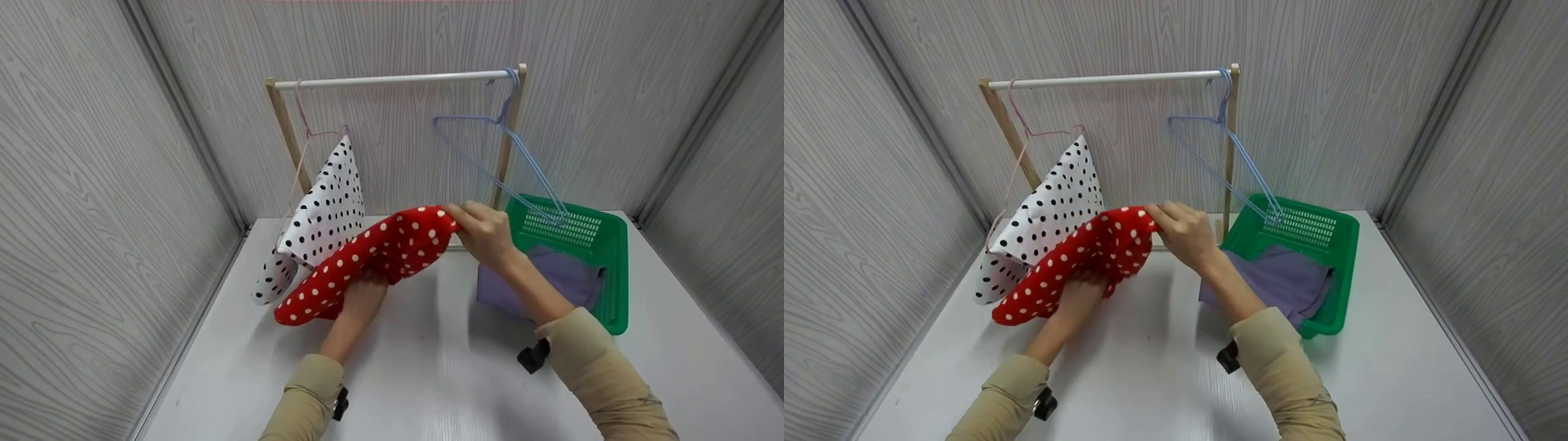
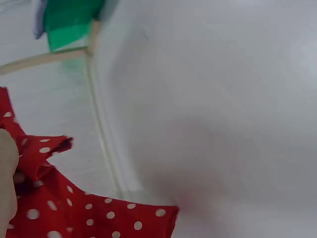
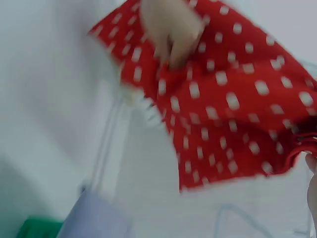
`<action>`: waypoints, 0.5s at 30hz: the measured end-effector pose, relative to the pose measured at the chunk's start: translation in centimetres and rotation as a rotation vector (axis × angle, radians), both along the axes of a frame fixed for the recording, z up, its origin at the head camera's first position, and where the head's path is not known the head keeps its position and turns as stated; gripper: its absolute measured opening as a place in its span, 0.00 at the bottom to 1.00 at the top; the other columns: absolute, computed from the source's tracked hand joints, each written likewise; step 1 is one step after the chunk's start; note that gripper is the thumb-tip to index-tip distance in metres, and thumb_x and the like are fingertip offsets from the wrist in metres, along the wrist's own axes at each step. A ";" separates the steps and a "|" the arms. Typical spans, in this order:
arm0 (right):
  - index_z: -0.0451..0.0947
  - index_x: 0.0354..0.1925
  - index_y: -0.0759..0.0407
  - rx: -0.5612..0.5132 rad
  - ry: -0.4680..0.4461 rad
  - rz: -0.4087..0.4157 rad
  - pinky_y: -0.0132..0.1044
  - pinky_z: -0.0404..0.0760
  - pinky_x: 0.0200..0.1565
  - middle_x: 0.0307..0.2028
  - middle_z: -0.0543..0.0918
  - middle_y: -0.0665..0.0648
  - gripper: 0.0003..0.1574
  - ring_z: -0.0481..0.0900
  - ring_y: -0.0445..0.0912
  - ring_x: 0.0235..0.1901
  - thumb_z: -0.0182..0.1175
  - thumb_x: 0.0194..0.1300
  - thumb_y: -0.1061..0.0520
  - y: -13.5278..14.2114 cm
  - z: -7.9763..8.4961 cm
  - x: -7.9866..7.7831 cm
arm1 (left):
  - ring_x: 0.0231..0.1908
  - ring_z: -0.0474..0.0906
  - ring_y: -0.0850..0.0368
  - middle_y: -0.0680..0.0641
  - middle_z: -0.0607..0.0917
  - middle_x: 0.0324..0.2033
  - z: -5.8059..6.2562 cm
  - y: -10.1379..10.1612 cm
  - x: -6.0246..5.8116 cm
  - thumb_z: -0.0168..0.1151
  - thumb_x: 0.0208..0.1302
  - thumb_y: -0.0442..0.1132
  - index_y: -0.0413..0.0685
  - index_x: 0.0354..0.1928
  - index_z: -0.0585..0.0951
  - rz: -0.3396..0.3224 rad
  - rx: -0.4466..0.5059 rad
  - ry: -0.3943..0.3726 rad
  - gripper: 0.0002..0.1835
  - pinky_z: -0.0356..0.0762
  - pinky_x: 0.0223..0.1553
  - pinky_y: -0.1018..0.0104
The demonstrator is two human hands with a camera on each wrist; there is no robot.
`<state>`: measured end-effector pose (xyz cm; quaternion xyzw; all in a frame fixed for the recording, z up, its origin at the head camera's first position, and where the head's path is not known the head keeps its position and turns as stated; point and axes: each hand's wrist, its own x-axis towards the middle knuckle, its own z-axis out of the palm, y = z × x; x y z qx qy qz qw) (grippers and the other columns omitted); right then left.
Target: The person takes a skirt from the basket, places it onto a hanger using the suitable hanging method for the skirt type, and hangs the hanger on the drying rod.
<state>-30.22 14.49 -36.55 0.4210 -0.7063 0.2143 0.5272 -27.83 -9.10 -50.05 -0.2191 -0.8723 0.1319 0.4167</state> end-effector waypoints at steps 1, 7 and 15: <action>0.80 0.37 0.61 0.103 0.011 -0.048 0.38 0.78 0.23 0.22 0.76 0.58 0.11 0.75 0.49 0.18 0.67 0.53 0.65 0.7 -0.8 -0.2 | 0.18 0.70 0.59 0.50 0.76 0.14 -0.6 -0.6 0.4 0.68 0.49 0.36 0.46 0.18 0.76 -0.010 -0.024 -0.053 0.10 0.70 0.22 0.70; 0.82 0.35 0.61 0.490 -0.335 -0.327 0.39 0.78 0.23 0.26 0.80 0.59 0.07 0.79 0.51 0.22 0.62 0.55 0.65 2.3 -4.3 -0.4 | 0.15 0.70 0.58 0.51 0.74 0.09 -4.1 -1.7 3.8 0.65 0.45 0.34 0.49 0.10 0.78 -0.069 -0.062 -0.286 0.11 0.67 0.24 0.66; 0.82 0.32 0.64 0.322 -0.545 -0.510 0.44 0.78 0.24 0.25 0.81 0.62 0.06 0.77 0.53 0.20 0.60 0.58 0.62 0.6 -4.4 0.0 | 0.17 0.72 0.56 0.48 0.76 0.10 -4.8 -1.6 4.3 0.66 0.48 0.34 0.47 0.15 0.82 0.154 -0.027 -0.418 0.08 0.70 0.30 0.62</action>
